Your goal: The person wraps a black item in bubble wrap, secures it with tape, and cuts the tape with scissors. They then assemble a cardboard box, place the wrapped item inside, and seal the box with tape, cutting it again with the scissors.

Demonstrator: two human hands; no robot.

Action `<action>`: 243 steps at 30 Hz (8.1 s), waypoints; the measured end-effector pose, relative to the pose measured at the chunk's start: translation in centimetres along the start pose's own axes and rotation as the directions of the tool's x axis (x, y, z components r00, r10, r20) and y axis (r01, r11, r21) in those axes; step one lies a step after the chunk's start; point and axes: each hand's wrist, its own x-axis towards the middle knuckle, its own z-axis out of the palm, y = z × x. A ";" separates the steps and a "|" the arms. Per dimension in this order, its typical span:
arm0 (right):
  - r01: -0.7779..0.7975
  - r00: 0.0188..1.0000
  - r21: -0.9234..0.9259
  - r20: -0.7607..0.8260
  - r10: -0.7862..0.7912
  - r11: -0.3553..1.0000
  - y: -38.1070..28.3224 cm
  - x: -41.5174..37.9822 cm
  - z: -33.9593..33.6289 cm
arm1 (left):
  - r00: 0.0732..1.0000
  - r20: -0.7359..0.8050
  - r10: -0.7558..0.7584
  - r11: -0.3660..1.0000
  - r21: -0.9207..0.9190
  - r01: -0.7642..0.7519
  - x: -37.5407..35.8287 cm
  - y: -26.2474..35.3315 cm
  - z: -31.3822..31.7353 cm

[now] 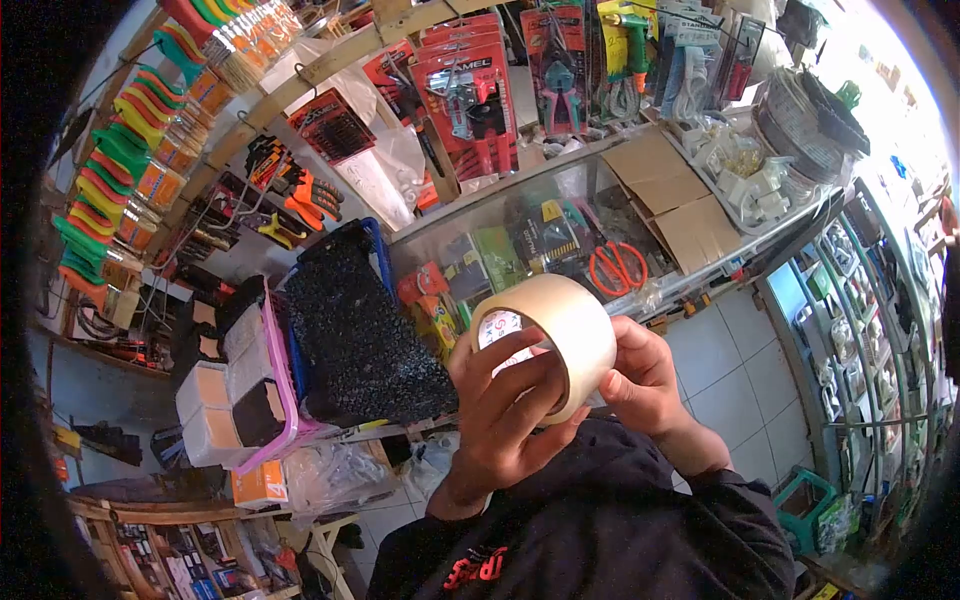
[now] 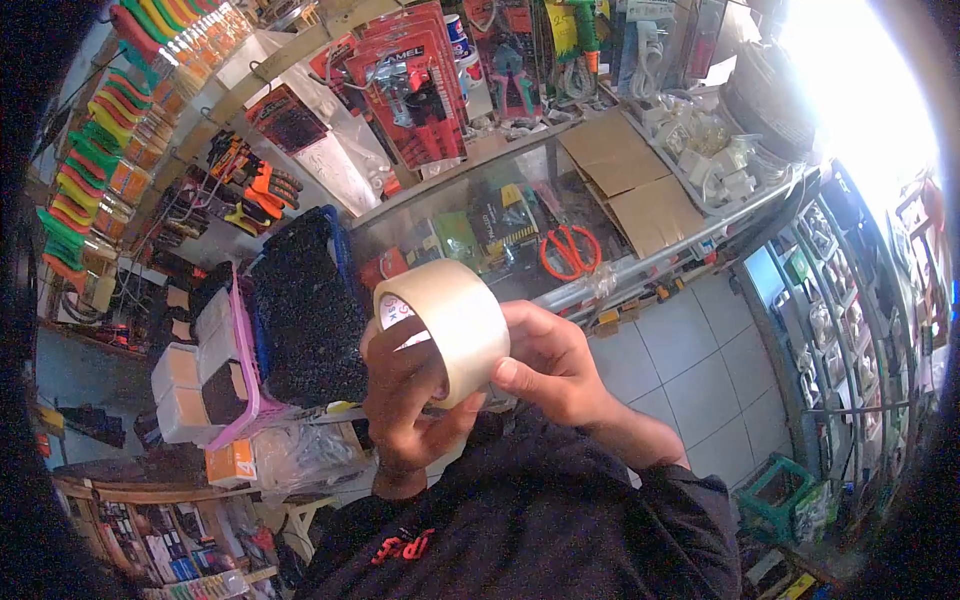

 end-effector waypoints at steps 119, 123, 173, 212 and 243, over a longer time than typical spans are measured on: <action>0.210 0.726 -0.925 -0.071 -0.684 0.318 -5.3 -3.5 -8.9 | 0.976 0.172 -0.133 0.991 0.058 0.125 1.9 2.2 14.5; 0.248 0.728 -0.942 0.028 -0.685 0.225 -7.1 -4.1 -7.4 | 0.984 0.170 -0.046 0.992 0.127 0.024 2.3 3.4 13.2; 0.654 0.582 -0.756 0.528 -0.619 -0.030 -10.9 -5.2 -8.2 | 0.990 0.142 0.002 1.000 0.004 -0.002 2.3 5.6 10.9; 0.317 0.918 -0.744 0.085 -0.388 0.588 -9.9 -5.4 -9.0 | 0.955 -0.113 -0.274 0.802 -0.575 0.162 0.7 6.3 11.8; 0.032 0.956 -0.785 -0.156 -0.247 0.619 -11.0 -3.3 -9.9 | 0.972 0.021 -0.235 0.878 -0.424 0.222 2.5 3.6 11.3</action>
